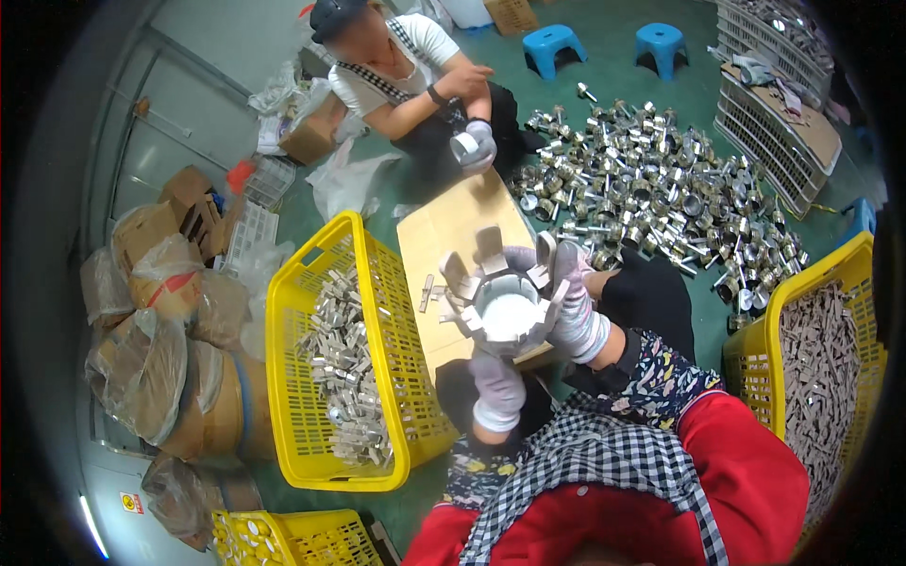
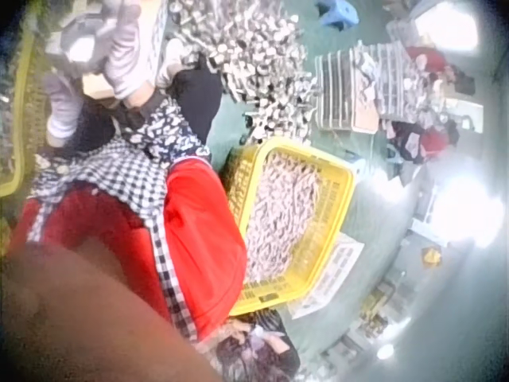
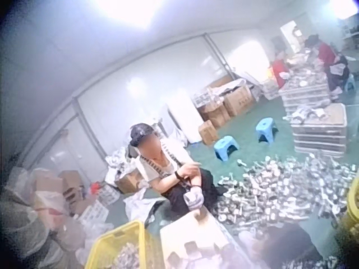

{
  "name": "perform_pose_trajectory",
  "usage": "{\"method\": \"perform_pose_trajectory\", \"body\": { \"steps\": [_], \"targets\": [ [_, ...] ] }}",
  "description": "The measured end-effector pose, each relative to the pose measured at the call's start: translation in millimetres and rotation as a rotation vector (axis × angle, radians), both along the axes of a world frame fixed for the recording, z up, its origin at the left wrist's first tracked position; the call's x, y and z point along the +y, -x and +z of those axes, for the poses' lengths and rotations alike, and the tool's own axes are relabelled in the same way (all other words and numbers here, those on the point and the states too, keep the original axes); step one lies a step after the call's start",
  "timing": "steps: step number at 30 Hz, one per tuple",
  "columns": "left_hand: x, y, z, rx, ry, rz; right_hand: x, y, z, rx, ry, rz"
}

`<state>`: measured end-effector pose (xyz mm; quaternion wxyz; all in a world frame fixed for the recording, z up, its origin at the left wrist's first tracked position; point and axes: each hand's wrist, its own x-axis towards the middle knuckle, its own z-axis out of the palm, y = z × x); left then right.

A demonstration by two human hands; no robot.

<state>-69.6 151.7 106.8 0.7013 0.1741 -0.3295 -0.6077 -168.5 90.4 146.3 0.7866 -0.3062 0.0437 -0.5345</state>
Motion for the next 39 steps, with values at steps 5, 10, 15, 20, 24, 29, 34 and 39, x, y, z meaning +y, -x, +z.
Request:
{"method": "perform_pose_trajectory", "body": {
  "steps": [5,10,15,20,24,29,34,39],
  "targets": [
    [5,18,4,0.048,0.033,0.230,14,5,6,0.076,0.131,0.047],
    [7,23,7,0.551,0.147,0.055,22,0,-13,0.360,0.255,-0.154],
    [-2,-10,-5,0.704,0.237,-0.249,16,3,2,0.149,0.246,-0.033],
    [4,3,8,0.117,0.089,0.225,-2,20,23,0.240,0.412,-0.083],
    [7,13,40,-0.319,0.100,0.663,11,6,-1,0.248,0.446,-0.097],
    [4,18,58,-0.820,-0.014,0.620,-2,42,40,0.441,0.720,-0.420],
    [20,-14,33,-0.222,-0.107,-0.177,2,66,73,0.833,1.501,-0.350],
    [27,-8,64,-1.272,0.161,-0.151,29,83,54,0.958,1.566,-0.359]
  ]
}}
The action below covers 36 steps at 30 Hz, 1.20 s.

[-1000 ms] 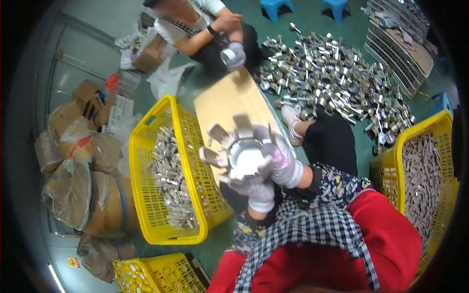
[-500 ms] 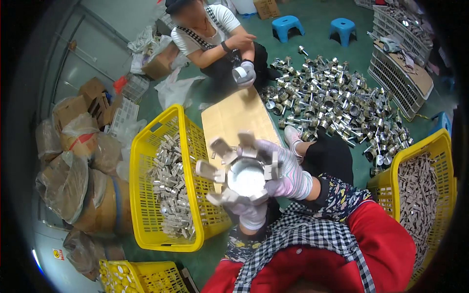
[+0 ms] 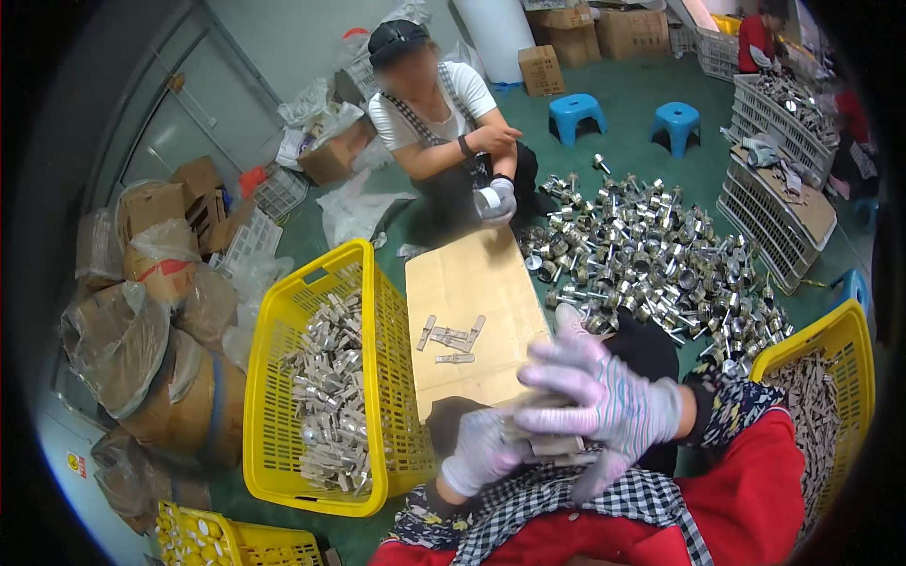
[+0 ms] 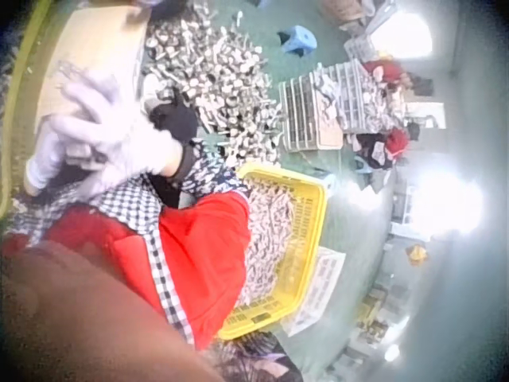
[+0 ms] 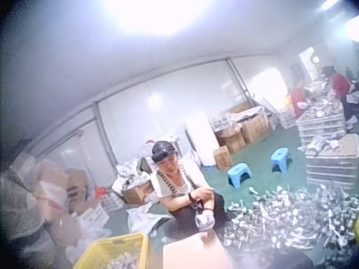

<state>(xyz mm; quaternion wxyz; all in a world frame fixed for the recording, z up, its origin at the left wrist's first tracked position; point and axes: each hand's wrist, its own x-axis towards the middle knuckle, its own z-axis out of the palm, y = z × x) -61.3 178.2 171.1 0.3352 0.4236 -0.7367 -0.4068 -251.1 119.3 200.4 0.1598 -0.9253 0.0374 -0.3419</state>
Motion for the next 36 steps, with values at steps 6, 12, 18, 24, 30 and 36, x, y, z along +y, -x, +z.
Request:
{"method": "perform_pose_trajectory", "body": {
  "steps": [6,12,18,24,30,36],
  "targets": [
    [37,-10,-55,-0.496,0.320,-0.215,48,4,-56,-0.136,-0.120,-0.037],
    [49,-6,-65,-0.461,0.301,-0.205,57,7,-54,-0.102,-0.073,-0.058],
    [1,-12,-62,0.985,-0.528,0.032,3,-5,-19,-0.107,-0.331,-0.159],
    [-42,0,-31,1.146,-0.439,0.195,-59,-44,-38,-0.488,-1.381,0.367],
    [-23,16,-45,0.165,0.351,0.339,-35,-63,-46,-0.698,-1.309,0.252],
    [-26,31,-75,0.454,0.158,0.584,-4,-72,-42,-0.710,-0.843,-0.151]
  ]
}}
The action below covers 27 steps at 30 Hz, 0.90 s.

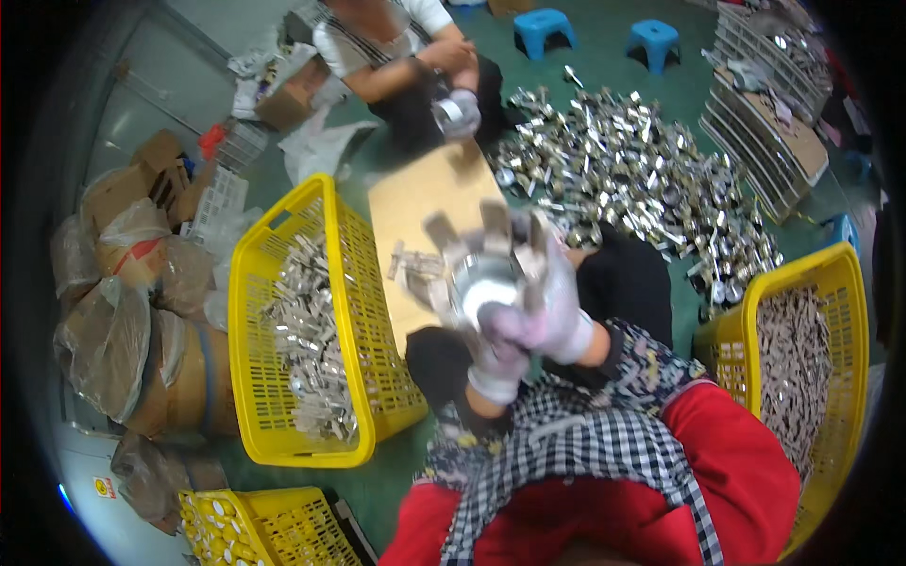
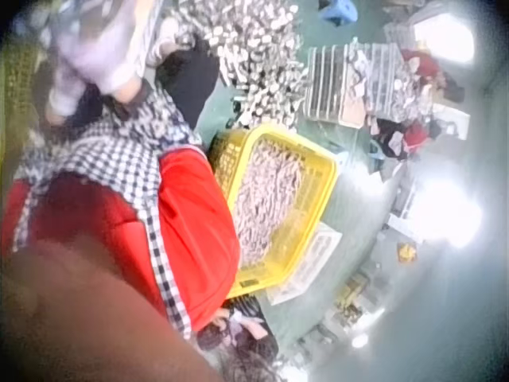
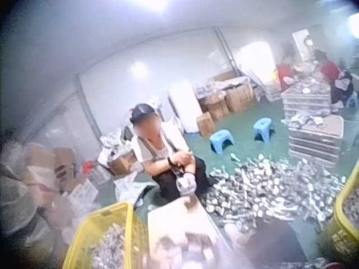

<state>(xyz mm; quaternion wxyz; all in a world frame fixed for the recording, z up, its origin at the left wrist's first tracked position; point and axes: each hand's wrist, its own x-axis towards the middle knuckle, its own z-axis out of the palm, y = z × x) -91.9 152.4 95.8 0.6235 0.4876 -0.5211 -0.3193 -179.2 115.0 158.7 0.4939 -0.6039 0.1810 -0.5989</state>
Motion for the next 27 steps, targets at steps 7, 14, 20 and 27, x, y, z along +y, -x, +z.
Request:
{"method": "perform_pose_trajectory", "body": {
  "steps": [7,14,20,27],
  "targets": [
    [-5,-14,-1,0.103,-0.079,-0.089,-25,-3,-7,-0.123,-0.364,0.279],
    [-16,6,7,0.036,-0.020,0.193,-23,-9,-19,-0.411,-0.357,0.275],
    [-7,-11,6,-0.314,-0.107,-0.050,-24,-14,-38,-0.411,-0.443,0.212],
    [0,1,3,0.422,-0.295,-0.232,-34,3,-57,-0.477,-0.635,0.761]
  ]
}}
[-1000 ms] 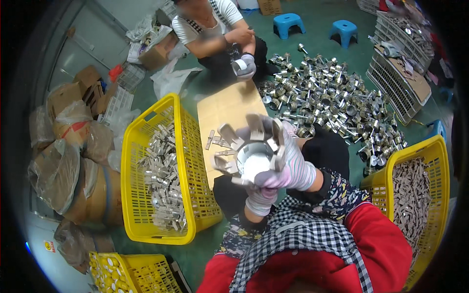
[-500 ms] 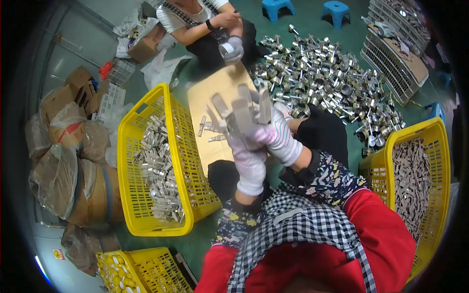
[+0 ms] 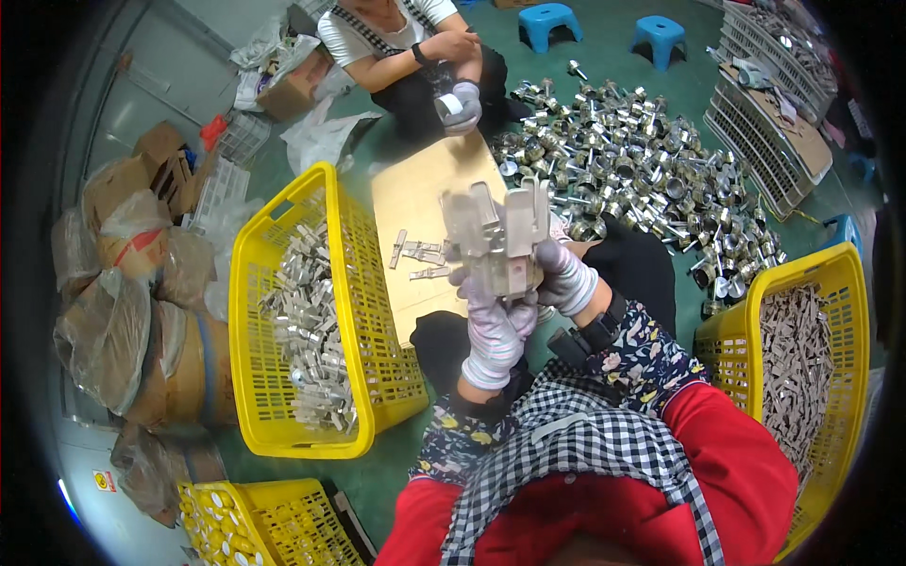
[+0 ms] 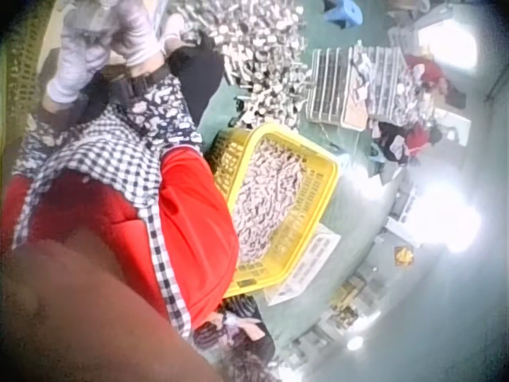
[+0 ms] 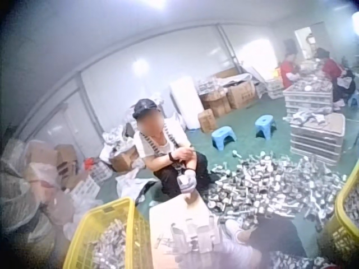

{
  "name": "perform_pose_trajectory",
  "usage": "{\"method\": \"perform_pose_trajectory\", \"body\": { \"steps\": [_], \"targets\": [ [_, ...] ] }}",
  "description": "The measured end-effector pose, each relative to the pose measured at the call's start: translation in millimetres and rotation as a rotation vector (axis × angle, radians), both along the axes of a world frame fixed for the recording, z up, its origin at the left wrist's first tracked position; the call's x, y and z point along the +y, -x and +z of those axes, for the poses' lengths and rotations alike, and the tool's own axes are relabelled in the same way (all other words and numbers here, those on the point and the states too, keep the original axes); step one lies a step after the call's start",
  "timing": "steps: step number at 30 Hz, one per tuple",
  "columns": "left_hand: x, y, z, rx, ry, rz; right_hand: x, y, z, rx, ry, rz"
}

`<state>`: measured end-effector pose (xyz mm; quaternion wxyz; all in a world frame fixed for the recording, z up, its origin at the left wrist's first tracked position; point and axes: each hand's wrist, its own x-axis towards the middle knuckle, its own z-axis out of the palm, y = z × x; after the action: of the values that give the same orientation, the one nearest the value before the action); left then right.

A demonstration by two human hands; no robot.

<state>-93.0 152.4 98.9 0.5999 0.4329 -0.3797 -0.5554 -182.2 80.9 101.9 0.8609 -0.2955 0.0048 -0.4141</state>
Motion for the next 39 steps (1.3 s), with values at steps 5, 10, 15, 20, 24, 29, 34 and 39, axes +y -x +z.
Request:
{"method": "perform_pose_trajectory", "body": {
  "steps": [5,10,15,20,24,29,34,39],
  "targets": [
    [4,-4,3,0.072,0.066,0.141,14,-5,28,0.171,0.088,-0.230],
    [-3,-45,-56,-0.389,0.160,0.192,17,-11,33,0.705,0.757,-0.756],
    [-5,-9,-4,0.152,0.284,0.265,0,-13,15,0.591,0.649,-0.516],
    [4,-12,-12,-0.421,0.249,0.399,11,-11,31,0.560,0.632,-0.561],
    [-2,-25,-37,-0.940,0.498,0.685,22,-27,43,0.440,0.419,-0.638],
    [2,-25,-41,-0.924,0.586,0.596,8,-7,45,0.389,0.456,-0.222],
    [5,-1,-27,-0.827,0.224,0.655,17,-11,28,0.725,0.740,-0.552],
    [-6,-6,-48,-0.607,0.313,0.547,3,-23,2,0.311,0.167,-0.390]
  ]
}}
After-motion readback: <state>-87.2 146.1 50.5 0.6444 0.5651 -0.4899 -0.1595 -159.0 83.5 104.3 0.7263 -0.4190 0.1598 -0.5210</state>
